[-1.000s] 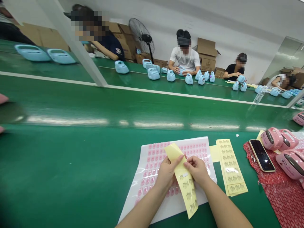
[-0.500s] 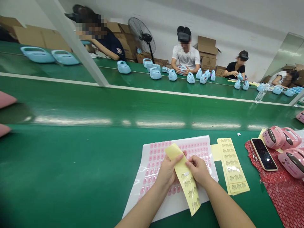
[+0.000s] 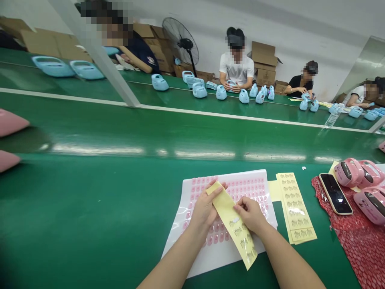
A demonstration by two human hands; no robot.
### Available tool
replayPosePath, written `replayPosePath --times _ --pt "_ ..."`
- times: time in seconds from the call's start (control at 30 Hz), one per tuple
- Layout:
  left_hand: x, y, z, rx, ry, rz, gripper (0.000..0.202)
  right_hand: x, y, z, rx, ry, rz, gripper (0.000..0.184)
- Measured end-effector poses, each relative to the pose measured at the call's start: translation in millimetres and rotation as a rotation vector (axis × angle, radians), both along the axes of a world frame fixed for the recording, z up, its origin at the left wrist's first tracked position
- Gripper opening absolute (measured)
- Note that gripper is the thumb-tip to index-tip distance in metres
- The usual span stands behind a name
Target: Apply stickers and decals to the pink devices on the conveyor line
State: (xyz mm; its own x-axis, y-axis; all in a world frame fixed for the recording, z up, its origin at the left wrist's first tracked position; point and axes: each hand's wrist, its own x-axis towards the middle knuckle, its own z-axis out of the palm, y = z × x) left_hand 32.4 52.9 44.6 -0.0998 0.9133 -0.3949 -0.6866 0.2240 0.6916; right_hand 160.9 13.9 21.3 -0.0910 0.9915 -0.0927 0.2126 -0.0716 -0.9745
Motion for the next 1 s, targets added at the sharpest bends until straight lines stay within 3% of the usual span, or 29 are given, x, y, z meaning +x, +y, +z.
replayPosePath --times 0.4,0.67,1.0 --pt "-5.7 5.5 2.8 -0.042 -0.01 0.065 0.033 1.6 -2.2 2.9 -0.017 -0.04 0.06 0.02" --pt "-3.7 3.4 -1.5 0.009 0.035 -0.032 0.029 -0.6 -1.3 -2.1 -0.016 0.097 -0.093 0.026" --pt "-1.7 2.1 -5.4 0.072 0.064 -0.018 0.039 -1.2 -2.0 -1.9 -0.072 0.195 -0.082 0.031"
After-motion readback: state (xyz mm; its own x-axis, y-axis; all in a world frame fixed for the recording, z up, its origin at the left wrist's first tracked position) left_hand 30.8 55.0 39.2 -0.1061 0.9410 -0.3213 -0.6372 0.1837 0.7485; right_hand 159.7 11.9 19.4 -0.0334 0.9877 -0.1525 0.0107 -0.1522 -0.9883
